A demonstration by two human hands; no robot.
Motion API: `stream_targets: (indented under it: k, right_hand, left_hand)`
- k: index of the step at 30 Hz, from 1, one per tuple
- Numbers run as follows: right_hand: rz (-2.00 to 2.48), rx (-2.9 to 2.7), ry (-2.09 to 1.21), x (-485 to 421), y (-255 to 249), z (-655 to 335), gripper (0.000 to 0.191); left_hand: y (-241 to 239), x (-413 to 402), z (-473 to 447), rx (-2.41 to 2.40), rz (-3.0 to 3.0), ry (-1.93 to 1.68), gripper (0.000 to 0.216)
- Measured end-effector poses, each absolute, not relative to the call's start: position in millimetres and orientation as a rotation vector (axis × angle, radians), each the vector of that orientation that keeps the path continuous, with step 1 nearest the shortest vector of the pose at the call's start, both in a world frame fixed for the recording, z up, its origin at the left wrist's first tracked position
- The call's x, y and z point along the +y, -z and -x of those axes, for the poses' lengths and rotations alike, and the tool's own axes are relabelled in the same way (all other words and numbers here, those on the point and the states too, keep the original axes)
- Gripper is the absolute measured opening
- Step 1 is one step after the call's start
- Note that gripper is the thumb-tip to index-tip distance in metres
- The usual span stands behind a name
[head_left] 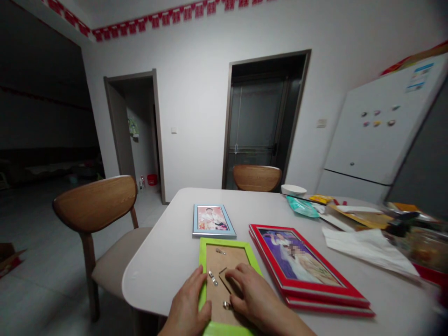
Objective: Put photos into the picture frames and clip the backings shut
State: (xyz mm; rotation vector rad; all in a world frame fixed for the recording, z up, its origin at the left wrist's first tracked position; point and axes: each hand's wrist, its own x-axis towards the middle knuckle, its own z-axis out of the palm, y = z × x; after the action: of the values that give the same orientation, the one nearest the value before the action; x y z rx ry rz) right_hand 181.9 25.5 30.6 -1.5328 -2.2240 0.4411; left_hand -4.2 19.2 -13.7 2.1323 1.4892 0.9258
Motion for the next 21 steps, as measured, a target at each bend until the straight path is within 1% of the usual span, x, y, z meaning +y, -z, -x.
stream_targets:
  k: [3,6,11,17,21]
  right_hand:
    - [1.541,-2.179,-0.44,28.4,-31.6,-178.4,0.035]
    - [1.57,-2.159,-0.438,30.8,-35.0,-177.5,0.038]
    - [1.561,-2.2,-0.439,30.7,-42.6,-176.3,0.033]
    - [1.508,-2.177,-0.364,30.3,-51.7,-170.8,0.028]
    - [1.499,-2.176,-0.374,29.0,-56.3,-167.8,0.026]
  left_hand:
    - [6.6,17.6,2.9,1.503,-2.14,-0.841,0.057]
    - [0.7,16.6,1.5,1.489,-2.163,-0.768,0.058]
    - [1.1,16.7,2.3,1.492,-2.144,-0.79,0.057]
    - [3.0,19.1,5.9,1.463,-2.163,-0.874,0.062]
    - [-1.8,21.5,5.2,1.451,-2.166,-0.913,0.063]
